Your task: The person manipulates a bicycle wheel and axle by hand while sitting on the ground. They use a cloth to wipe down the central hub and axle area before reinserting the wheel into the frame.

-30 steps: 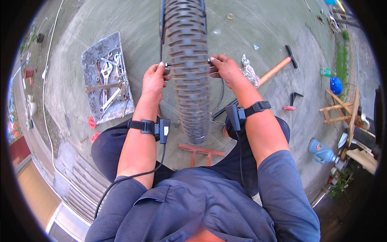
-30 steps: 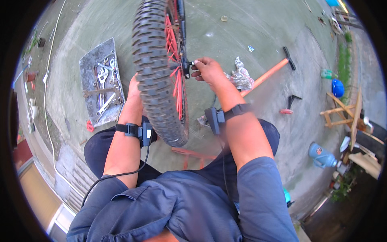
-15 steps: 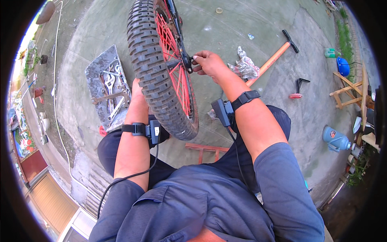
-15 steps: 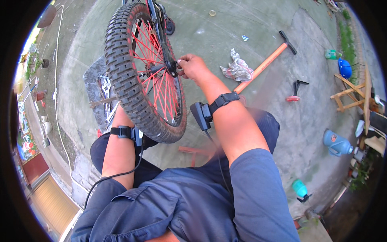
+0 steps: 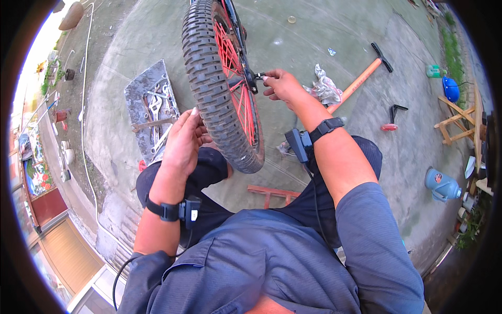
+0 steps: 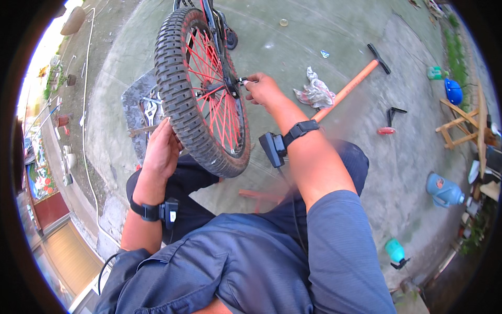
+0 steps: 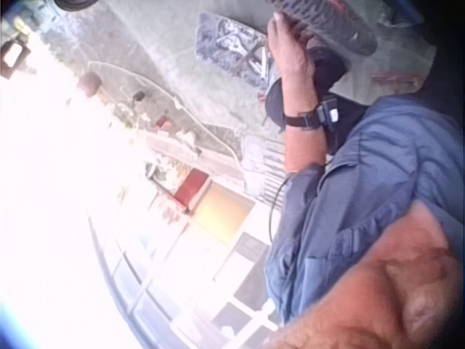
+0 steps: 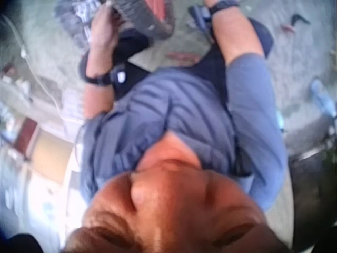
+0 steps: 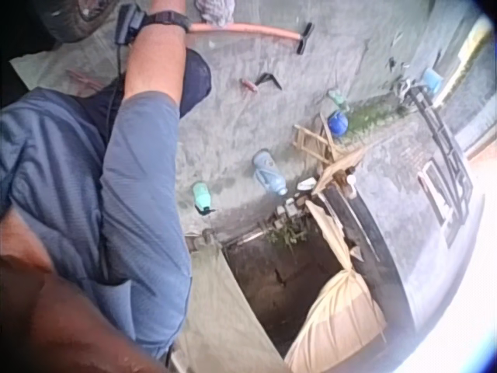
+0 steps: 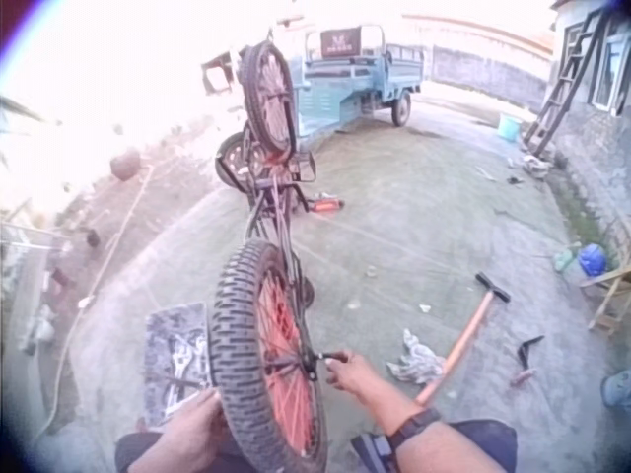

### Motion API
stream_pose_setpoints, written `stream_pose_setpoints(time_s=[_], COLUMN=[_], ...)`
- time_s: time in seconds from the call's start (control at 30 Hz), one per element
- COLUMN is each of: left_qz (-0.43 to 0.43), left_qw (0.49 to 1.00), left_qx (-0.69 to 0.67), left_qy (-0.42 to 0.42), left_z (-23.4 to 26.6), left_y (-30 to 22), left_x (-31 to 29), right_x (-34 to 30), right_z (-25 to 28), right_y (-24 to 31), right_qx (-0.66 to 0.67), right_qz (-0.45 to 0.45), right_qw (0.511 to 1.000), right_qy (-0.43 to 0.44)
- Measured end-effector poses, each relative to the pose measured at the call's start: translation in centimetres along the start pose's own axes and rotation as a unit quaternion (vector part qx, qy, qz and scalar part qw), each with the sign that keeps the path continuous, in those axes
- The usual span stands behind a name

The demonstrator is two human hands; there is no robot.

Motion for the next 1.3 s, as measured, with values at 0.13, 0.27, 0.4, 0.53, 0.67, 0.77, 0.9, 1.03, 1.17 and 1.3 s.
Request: stream_pose_setpoints(time_s=[0.13,0.27,0.4,0.53,0.67,0.77,0.9,1.03,1.17,1.3], left_qz=[-0.063,-0.109,-0.138,-0.137,-0.127,-0.123,-0.131,-0.146,-0.153,-0.154], left_qw=[0.996,0.989,0.984,0.984,0.988,0.99,0.991,0.989,0.988,0.988], left_qx=[-0.039,0.009,0.048,0.071,0.07,0.029,0.008,0.004,0.001,-0.003], left_qy=[0.049,0.095,0.098,0.094,0.061,0.059,0.041,0.023,0.022,0.022], left_z=[-1.3,-2.9,-3.7,-4.9,-6.9,-7.4,-7.4,-7.2,-7.4,-7.8], left_y=[0.0,-0.3,-0.2,-0.6,-0.9,-1.0,-0.9,-1.3,-2.2,-3.0], left_x=[-3.2,-3.9,-3.0,-3.0,-3.1,-3.2,-3.2,-3.1,-3.3,-3.6], right_x=[-0.9,-2.1,-3.7,-4.8,-5.6,-5.8,-6.1,-6.3,-6.3,-6.3], right_z=[0.1,0.1,0.6,1.5,1.5,1.5,1.7,2.1,2.2,2.1], right_y=[0.1,-0.2,-0.1,0.2,0.2,0.2,0.4,0.7,1.0,1.1], right_qx=[-0.011,-0.041,-0.055,-0.06,-0.06,-0.056,-0.057,-0.05,-0.046,-0.049], right_qz=[0.005,0.008,0.022,0.034,0.04,0.04,0.05,0.057,0.063,0.068], right_qw=[1.0,0.998,0.997,0.996,0.996,0.996,0.995,0.995,0.994,0.994], right_qy=[0.014,0.037,0.048,0.049,0.056,0.059,0.062,0.066,0.073,0.074])
Point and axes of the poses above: each hand's wrist, its own x-axis towards the middle knuckle, its own z-axis out of the back of the hand, y = z × x, the point moved 2 cm from there along x, towards the middle knuckle
